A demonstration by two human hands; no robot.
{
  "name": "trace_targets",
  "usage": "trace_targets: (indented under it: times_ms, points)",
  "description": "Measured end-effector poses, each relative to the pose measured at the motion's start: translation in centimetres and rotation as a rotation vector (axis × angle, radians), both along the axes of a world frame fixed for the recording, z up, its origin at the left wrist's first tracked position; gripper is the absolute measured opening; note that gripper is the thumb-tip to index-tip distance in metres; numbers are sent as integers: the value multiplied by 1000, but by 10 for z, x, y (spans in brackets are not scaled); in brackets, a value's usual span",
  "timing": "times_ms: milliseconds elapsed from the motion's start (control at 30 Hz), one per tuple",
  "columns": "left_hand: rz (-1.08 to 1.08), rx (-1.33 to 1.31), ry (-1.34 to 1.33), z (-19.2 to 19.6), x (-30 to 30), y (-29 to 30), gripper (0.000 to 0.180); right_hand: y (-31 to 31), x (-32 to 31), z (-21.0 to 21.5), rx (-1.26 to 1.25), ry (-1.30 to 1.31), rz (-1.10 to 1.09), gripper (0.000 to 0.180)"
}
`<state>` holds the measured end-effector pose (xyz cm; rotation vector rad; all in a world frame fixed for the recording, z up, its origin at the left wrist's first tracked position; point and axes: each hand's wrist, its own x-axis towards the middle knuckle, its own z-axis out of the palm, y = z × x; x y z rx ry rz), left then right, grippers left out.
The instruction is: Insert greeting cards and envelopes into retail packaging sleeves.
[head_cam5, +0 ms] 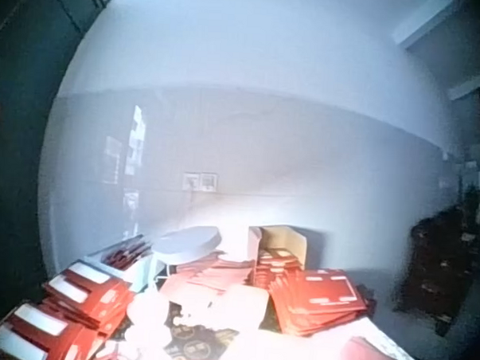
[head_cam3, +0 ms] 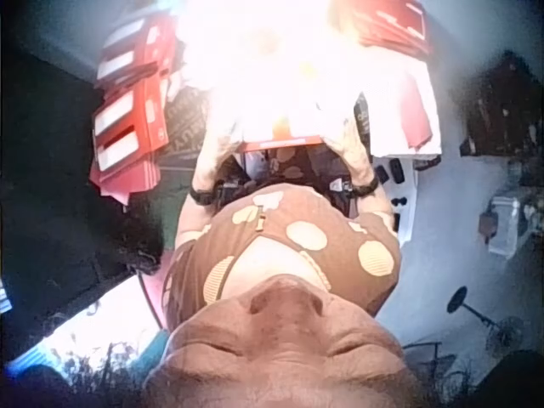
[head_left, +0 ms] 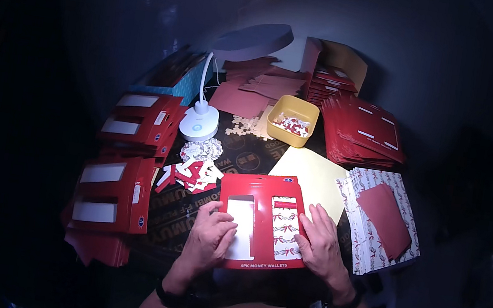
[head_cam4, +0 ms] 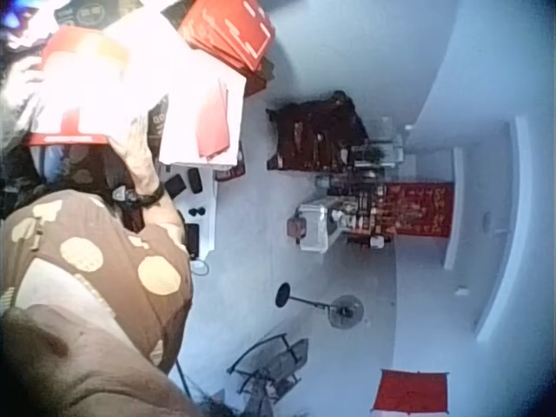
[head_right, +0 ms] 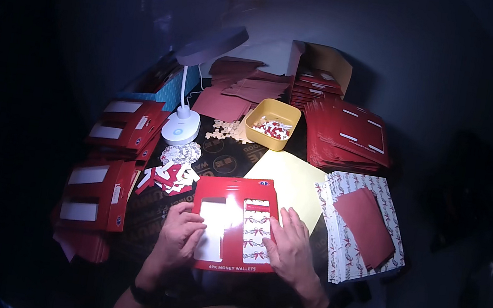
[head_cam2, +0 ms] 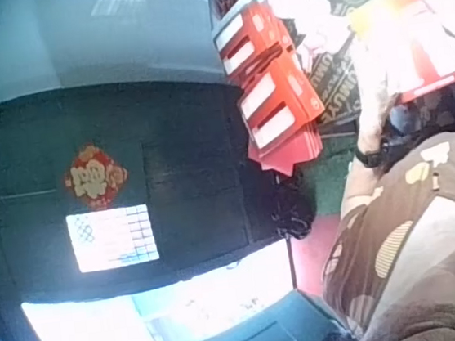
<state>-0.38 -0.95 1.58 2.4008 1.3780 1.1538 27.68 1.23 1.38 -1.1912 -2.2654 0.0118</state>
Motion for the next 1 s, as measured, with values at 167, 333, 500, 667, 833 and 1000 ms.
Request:
trace_targets:
  times_ms: [167,333,500,667,833,1000]
  points:
    - [196,-570,-593,16,35,2,34,-6,-5,-25,-90,119,8,56]
    - [141,-452,-113,-11,42,37,32,-12,-17,-22,-144,128,92,59]
    - [343,-743,-336,-5,56,50,30,-12,-20,-24,-123,98,114,63]
    - [341,-774,-371,-5,59,52,29,-11,-19,-18,-108,58,109,58]
    - [399,-794,-392,0,64,48,28,-10,-21,-11,-89,-66,80,54]
    - [423,-773,-400,-8,64,47,26,-4,-20,-10,-58,-159,180,50]
